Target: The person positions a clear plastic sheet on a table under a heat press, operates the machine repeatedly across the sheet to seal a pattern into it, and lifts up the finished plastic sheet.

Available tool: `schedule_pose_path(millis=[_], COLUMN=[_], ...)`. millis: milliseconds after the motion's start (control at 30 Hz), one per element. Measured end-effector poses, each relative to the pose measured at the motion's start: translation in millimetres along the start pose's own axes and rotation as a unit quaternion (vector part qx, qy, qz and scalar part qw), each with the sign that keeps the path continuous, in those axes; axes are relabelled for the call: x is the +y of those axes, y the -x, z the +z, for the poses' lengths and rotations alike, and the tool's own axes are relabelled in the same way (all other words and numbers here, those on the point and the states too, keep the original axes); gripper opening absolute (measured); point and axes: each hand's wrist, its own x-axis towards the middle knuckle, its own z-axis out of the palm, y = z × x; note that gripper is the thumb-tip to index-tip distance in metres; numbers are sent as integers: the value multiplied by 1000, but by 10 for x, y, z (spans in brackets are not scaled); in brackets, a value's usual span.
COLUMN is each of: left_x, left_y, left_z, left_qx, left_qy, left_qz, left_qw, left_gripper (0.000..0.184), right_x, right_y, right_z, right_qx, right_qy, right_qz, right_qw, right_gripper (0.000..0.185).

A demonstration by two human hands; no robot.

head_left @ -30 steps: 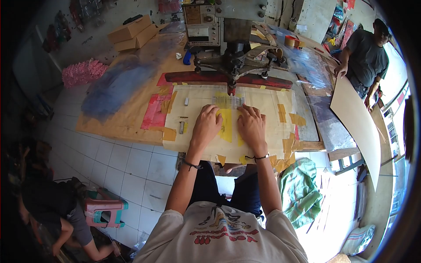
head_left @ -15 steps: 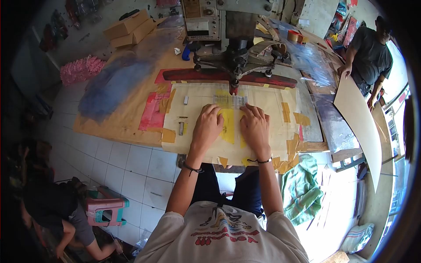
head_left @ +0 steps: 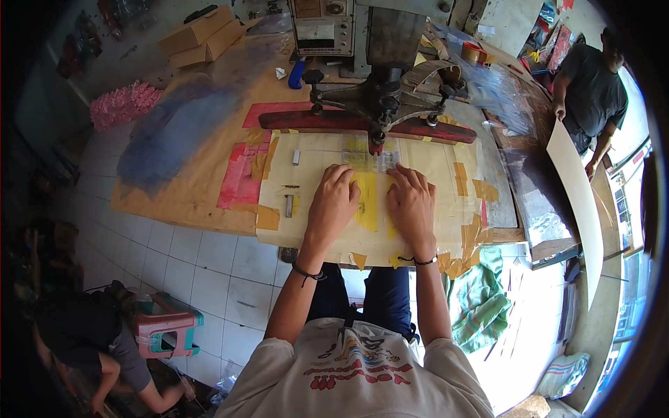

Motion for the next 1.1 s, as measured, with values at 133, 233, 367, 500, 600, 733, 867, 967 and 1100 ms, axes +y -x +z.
schedule_pose_path(millis=[133,233,367,500,600,733,867,967,1100], left_x=[-1,-2,9,-2,-4,17,7,10,4], left_y=[3,7,10,14,9,5,11,8,18], left_z=[2,8,4,14,4,-15,-14,-20,-18], left_qx=[-2,0,2,3,1,-7,-5,-5,-6], left_qy=[-1,-3,-2,-3,-4,-4,-1,-1,-3], left_qz=[1,1,-1,2,2,-3,2,2,1], left_qw=[1000,1000,1000,1000,1000,1000,1000,1000,1000], left_gripper=[26,26,26,26,27,27,28,28,29], right_x=[9,16,9,4,0,9,14,22,23], right_y=[5,-1,0,0,-2,7,7,7,14], right_z=[14,18,19,5,7,5,7,11,5], right_qx=[2,0,2,-1,-1,6,5,7,7], right_qy=[-3,-5,-1,-3,-7,-8,-11,-11,-10], right_qz=[-3,0,0,0,1,-1,-2,-5,-7], right_qw=[1000,1000,1000,1000,1000,1000,1000,1000,1000], right_gripper=[36,36,36,37,36,36,36,36,37])
